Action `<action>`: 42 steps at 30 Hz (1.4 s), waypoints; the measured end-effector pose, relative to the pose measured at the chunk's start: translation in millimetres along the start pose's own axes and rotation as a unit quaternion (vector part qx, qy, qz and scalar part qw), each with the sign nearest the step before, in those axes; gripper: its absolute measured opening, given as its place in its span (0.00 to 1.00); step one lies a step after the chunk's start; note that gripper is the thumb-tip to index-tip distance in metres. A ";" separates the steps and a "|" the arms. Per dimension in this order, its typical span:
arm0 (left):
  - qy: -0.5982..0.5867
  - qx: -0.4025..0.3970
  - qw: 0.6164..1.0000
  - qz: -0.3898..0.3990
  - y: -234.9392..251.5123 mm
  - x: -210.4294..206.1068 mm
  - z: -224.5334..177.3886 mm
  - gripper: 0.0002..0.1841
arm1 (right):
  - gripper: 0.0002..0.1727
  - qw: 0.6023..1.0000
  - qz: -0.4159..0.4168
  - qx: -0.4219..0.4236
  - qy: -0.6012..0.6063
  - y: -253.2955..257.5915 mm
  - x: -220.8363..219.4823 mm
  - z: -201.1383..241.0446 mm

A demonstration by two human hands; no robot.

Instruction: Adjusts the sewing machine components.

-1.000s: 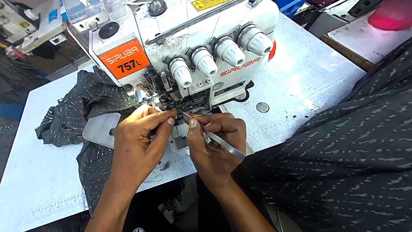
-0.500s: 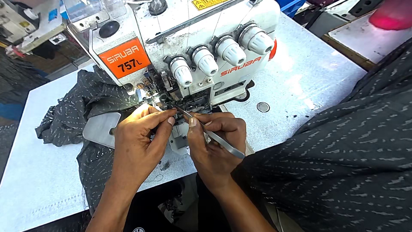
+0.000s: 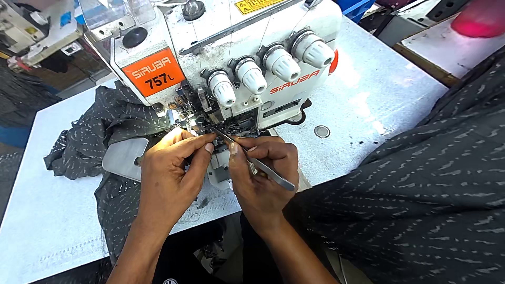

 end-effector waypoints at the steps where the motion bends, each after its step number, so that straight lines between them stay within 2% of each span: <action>1: 0.000 0.002 1.000 0.001 0.0 0.0 0.0 0.12 | 0.11 1.000 0.001 -0.001 0.000 -0.1 -0.1 -0.1; 11: 0.038 0.023 0.999 0.005 1.8 -0.4 -1.1 0.13 | 0.12 1.000 -0.022 -0.011 0.006 0.6 4.1 -1.2; 23: 0.034 0.023 0.999 0.005 1.2 -1.2 0.7 0.13 | 0.15 0.986 -0.043 -0.148 0.067 7.6 2.3 -14.8; 34: 0.039 0.028 0.999 0.004 0.7 -0.9 0.1 0.13 | 0.14 0.981 -0.052 -0.162 0.092 7.4 2.4 -16.2; 42: 0.035 0.018 0.999 0.003 0.4 -1.3 0.9 0.13 | 0.16 0.986 -0.075 -0.109 0.105 6.4 21.6 1.0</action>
Point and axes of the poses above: each hand's wrist, its own y-axis towards the middle knuckle, its own x-axis out of the back of the hand, z = x × y, the point moved 8 cm from there along y, towards the middle knuckle, and after that the axes turned 7 degrees about y, right-handed, at the moved point
